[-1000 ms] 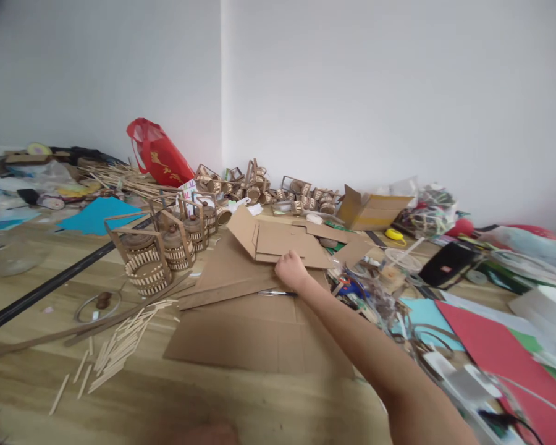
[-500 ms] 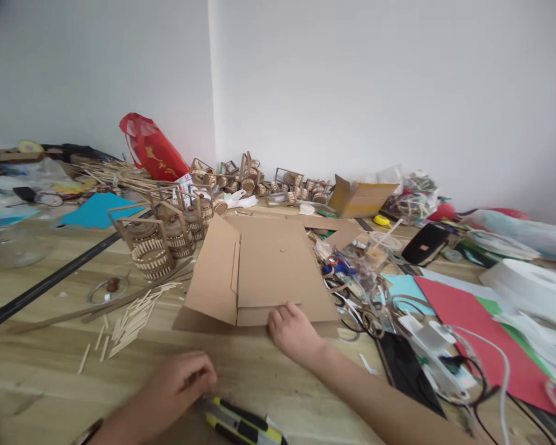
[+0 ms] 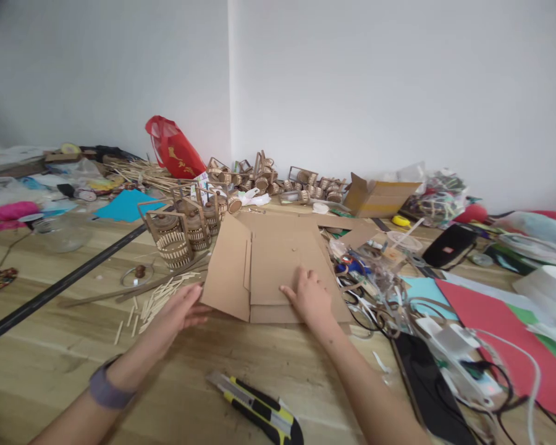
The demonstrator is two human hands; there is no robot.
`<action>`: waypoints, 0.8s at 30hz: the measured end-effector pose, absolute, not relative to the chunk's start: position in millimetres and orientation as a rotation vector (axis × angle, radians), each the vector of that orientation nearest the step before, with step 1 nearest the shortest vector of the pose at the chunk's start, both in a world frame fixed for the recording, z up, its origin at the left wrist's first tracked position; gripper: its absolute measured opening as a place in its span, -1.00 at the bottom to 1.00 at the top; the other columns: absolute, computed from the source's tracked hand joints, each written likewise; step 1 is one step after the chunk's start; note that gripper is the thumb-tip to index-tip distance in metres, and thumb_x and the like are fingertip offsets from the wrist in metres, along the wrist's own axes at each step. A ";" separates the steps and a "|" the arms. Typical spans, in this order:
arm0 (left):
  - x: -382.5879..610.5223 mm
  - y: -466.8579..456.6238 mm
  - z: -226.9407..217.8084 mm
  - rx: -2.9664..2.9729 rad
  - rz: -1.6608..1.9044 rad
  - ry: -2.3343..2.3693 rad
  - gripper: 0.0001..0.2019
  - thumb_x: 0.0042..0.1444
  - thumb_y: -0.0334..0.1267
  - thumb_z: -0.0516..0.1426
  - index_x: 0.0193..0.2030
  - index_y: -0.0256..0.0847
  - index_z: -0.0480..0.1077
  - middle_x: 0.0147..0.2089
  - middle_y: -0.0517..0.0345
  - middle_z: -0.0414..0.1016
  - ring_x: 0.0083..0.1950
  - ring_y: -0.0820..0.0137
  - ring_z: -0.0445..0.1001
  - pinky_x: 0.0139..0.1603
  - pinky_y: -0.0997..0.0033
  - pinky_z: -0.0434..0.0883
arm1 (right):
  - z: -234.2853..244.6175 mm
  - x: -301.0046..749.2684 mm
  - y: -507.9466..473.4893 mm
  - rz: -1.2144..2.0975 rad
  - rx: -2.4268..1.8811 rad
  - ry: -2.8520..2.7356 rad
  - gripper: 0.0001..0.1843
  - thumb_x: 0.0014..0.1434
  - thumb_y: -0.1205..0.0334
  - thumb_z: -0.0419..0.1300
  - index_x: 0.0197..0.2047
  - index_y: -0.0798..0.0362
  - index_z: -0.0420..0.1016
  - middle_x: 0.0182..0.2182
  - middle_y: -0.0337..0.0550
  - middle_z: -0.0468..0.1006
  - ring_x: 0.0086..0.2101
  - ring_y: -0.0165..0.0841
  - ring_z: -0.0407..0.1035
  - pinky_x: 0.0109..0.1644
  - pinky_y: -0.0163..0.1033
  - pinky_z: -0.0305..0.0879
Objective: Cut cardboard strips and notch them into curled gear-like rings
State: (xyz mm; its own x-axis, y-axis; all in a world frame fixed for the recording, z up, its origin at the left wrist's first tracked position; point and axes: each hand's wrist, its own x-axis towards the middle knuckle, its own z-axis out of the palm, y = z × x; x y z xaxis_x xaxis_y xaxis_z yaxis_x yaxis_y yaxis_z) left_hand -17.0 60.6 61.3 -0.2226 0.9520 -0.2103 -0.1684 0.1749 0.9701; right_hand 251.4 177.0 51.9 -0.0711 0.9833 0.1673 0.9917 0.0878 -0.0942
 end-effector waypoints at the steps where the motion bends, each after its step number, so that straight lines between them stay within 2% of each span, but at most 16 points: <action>1: -14.4 65.7 61.2 0.797 1.296 1.316 -0.57 0.13 -0.03 0.22 0.05 -0.22 0.36 0.02 -0.06 0.51 -0.17 0.29 0.56 -0.16 0.31 0.56 | 50.0 248.3 176.3 -0.012 -2.005 -2.135 -0.26 0.18 -0.09 0.21 0.30 0.12 0.18 0.05 0.26 0.43 -0.04 0.04 0.45 -0.08 -0.02 0.33; 3: -9.9 72.2 58.5 0.757 1.291 1.286 -0.71 0.17 -0.19 0.19 0.00 -0.26 0.41 0.02 -0.07 0.54 -0.13 0.28 0.57 -0.13 0.31 0.57 | 45.9 244.9 175.3 0.101 -1.994 -2.054 -0.24 0.10 -0.01 0.30 0.29 0.08 0.21 0.09 0.26 0.40 0.01 0.10 0.41 -0.02 0.06 0.31; 6: -7.6 73.9 51.3 0.743 1.308 1.305 -0.81 0.21 -0.31 0.13 -0.06 -0.27 0.45 0.06 -0.04 0.54 -0.06 0.28 0.56 -0.14 0.36 0.58 | 39.5 248.4 179.1 0.284 -1.941 -1.894 -0.17 -0.03 0.11 0.40 0.27 0.10 0.24 0.15 0.31 0.33 0.07 0.14 0.36 0.09 0.14 0.26; 8: -9.2 72.6 47.1 0.709 1.327 1.336 -0.82 0.21 -0.35 0.12 -0.07 -0.28 0.45 0.07 -0.03 0.54 -0.07 0.28 0.56 -0.15 0.36 0.58 | 36.0 256.3 184.9 0.420 -1.875 -1.770 -0.13 -0.10 0.17 0.41 0.27 0.14 0.25 0.17 0.31 0.33 0.10 0.10 0.34 0.15 0.12 0.23; 10: -11.7 71.6 45.1 0.672 1.327 1.359 -0.82 0.20 -0.36 0.12 -0.07 -0.29 0.44 0.04 -0.06 0.55 -0.08 0.27 0.57 -0.18 0.34 0.59 | 34.0 267.6 190.8 0.577 -1.786 -1.640 -0.16 -0.12 0.21 0.40 0.24 0.14 0.28 0.12 0.22 0.43 0.09 0.01 0.38 0.16 0.05 0.28; 13: -14.1 70.9 47.5 0.713 1.313 1.348 -0.78 0.16 -0.33 0.16 -0.05 -0.29 0.43 0.03 -0.08 0.55 -0.07 0.24 0.57 -0.22 0.35 0.59 | 34.1 289.6 194.4 0.841 -1.633 -1.446 -0.48 -0.05 0.16 0.33 0.03 0.05 0.47 -0.10 0.01 0.63 -0.08 -0.13 0.51 -0.01 -0.09 0.44; 15: -14.1 70.5 51.2 0.766 1.294 1.324 -0.73 0.13 -0.32 0.18 -0.01 -0.28 0.42 0.04 -0.08 0.55 -0.05 0.23 0.57 -0.23 0.37 0.59 | 35.7 307.3 191.6 0.983 -1.549 -1.314 -0.69 0.01 0.12 0.27 -0.15 0.03 0.53 -0.26 -0.04 0.68 -0.22 -0.16 0.57 -0.16 -0.14 0.50; 16: -13.8 70.2 53.1 0.778 1.280 1.317 -0.70 0.12 -0.32 0.19 0.01 -0.27 0.41 0.05 -0.08 0.55 -0.04 0.22 0.57 -0.23 0.38 0.59 | 36.8 316.7 188.9 1.030 -1.519 -1.246 -0.73 0.01 0.12 0.26 -0.21 0.03 0.54 -0.32 -0.05 0.68 -0.28 -0.16 0.57 -0.22 -0.14 0.51; 19: -12.4 68.7 57.5 0.772 1.232 1.320 -0.66 0.12 -0.33 0.19 0.06 -0.25 0.38 0.08 -0.07 0.54 -0.05 0.22 0.57 -0.23 0.37 0.58 | 40.1 345.3 177.8 1.088 -1.455 -1.050 -0.76 -0.04 0.14 0.29 -0.25 0.00 0.52 -0.39 -0.10 0.68 -0.36 -0.20 0.58 -0.32 -0.18 0.52; 24: -10.1 66.7 61.1 0.774 1.151 1.318 -0.70 0.17 -0.32 0.16 0.05 -0.26 0.36 0.06 -0.07 0.56 -0.25 0.31 0.62 -0.24 0.37 0.56 | 44.9 383.1 161.0 1.061 -1.417 -0.813 -0.70 -0.07 0.21 0.34 -0.21 0.01 0.51 -0.36 -0.14 0.68 -0.32 -0.21 0.58 -0.28 -0.17 0.54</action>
